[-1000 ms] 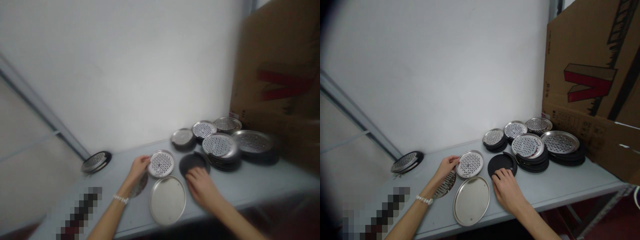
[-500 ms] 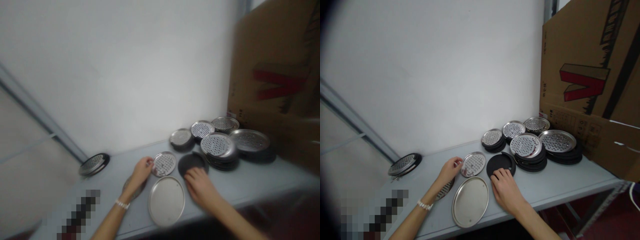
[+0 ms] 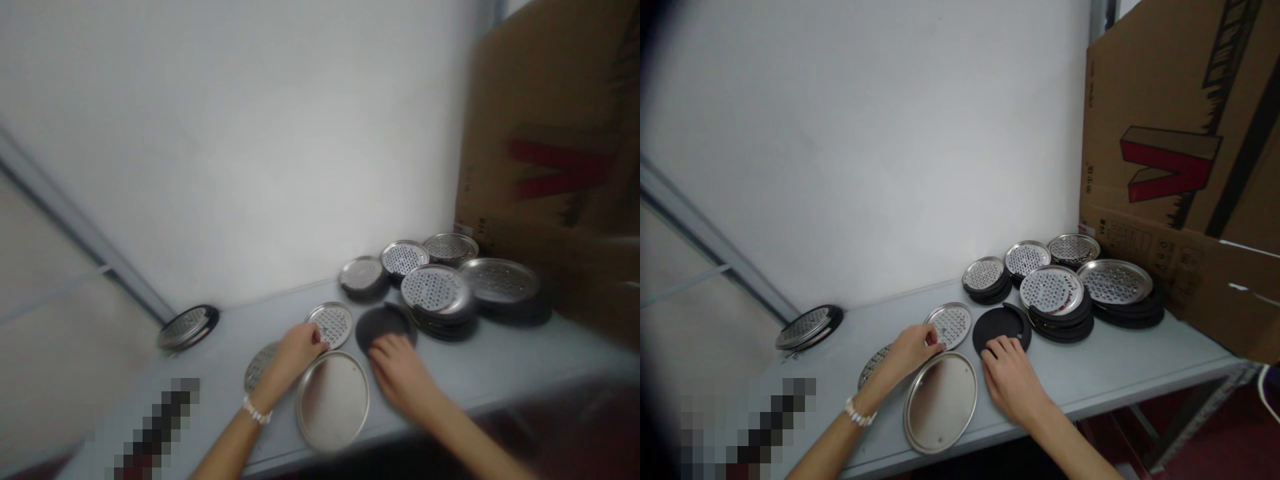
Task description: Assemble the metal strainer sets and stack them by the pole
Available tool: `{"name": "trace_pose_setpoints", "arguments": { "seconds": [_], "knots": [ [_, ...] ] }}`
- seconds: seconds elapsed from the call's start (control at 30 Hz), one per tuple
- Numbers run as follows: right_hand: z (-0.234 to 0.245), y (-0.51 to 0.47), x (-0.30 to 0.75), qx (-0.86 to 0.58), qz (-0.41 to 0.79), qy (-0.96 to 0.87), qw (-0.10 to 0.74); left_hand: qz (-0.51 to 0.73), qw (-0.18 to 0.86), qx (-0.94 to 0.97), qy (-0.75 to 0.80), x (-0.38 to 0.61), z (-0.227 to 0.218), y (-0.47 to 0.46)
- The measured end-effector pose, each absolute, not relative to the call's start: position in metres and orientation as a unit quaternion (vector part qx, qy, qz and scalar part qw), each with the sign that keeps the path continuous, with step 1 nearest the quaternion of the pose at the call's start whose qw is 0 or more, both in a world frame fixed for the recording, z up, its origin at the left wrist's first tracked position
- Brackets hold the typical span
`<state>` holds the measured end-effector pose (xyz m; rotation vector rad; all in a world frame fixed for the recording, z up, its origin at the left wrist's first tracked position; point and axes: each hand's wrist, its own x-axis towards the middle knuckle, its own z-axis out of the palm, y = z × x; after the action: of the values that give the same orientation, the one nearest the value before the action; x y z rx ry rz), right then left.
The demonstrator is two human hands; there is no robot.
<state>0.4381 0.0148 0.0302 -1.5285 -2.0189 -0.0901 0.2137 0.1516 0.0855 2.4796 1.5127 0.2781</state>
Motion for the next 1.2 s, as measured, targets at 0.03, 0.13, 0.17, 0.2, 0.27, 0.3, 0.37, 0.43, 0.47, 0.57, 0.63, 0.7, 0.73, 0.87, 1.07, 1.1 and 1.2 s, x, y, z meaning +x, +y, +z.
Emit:
{"name": "trace_pose_setpoints", "arguments": {
  "seconds": [0.03, 0.13, 0.17, 0.2, 0.27, 0.3, 0.37, 0.43, 0.47, 0.57, 0.63, 0.7, 0.73, 0.87, 1.07, 1.1, 1.2],
  "knots": [
    [0.030, 0.015, 0.438, -0.576, -0.033, -0.760, 0.297, 0.092, 0.106, 0.844, 0.518, 0.214, 0.086, 0.152],
    [0.030, 0.015, 0.438, -0.578, -0.032, -0.761, 0.292, 0.085, 0.098, 0.841, 0.526, 0.214, 0.086, 0.154],
    [0.030, 0.015, 0.438, -0.578, -0.031, -0.762, 0.291, 0.083, 0.097, 0.839, 0.529, 0.215, 0.086, 0.155],
    [0.030, 0.015, 0.438, -0.577, -0.032, -0.762, 0.290, 0.081, 0.097, 0.838, 0.531, 0.215, 0.085, 0.156],
    [0.030, 0.015, 0.439, -0.578, -0.035, -0.763, 0.288, 0.078, 0.100, 0.836, 0.534, 0.215, 0.084, 0.159],
    [0.031, 0.015, 0.439, -0.579, -0.036, -0.763, 0.287, 0.078, 0.102, 0.835, 0.535, 0.215, 0.083, 0.160],
    [0.031, 0.015, 0.439, -0.581, -0.038, -0.762, 0.285, 0.079, 0.111, 0.834, 0.534, 0.214, 0.083, 0.161],
    [0.031, 0.015, 0.439, -0.581, -0.040, -0.762, 0.283, 0.082, 0.121, 0.833, 0.534, 0.213, 0.082, 0.162],
    [0.031, 0.015, 0.439, -0.581, -0.042, -0.762, 0.282, 0.084, 0.126, 0.831, 0.535, 0.213, 0.082, 0.162],
    [0.030, 0.015, 0.438, -0.583, -0.043, -0.762, 0.279, 0.093, 0.138, 0.827, 0.536, 0.211, 0.080, 0.162],
    [0.031, 0.014, 0.438, -0.583, -0.040, -0.762, 0.279, 0.099, 0.149, 0.827, 0.533, 0.210, 0.078, 0.163],
    [0.031, 0.014, 0.438, -0.582, -0.036, -0.762, 0.281, 0.104, 0.162, 0.829, 0.525, 0.209, 0.076, 0.165],
    [0.031, 0.014, 0.438, -0.582, -0.034, -0.762, 0.282, 0.107, 0.169, 0.830, 0.521, 0.208, 0.075, 0.166],
    [0.031, 0.014, 0.438, -0.580, -0.032, -0.761, 0.288, 0.117, 0.195, 0.831, 0.508, 0.206, 0.073, 0.168],
    [0.032, 0.014, 0.438, -0.576, -0.031, -0.763, 0.292, 0.129, 0.211, 0.832, 0.496, 0.207, 0.073, 0.166],
    [0.032, 0.014, 0.438, -0.577, -0.032, -0.762, 0.292, 0.130, 0.212, 0.833, 0.494, 0.207, 0.074, 0.166],
    [0.031, 0.014, 0.438, -0.579, -0.035, -0.762, 0.289, 0.134, 0.215, 0.834, 0.491, 0.208, 0.074, 0.165]
  ]
}}
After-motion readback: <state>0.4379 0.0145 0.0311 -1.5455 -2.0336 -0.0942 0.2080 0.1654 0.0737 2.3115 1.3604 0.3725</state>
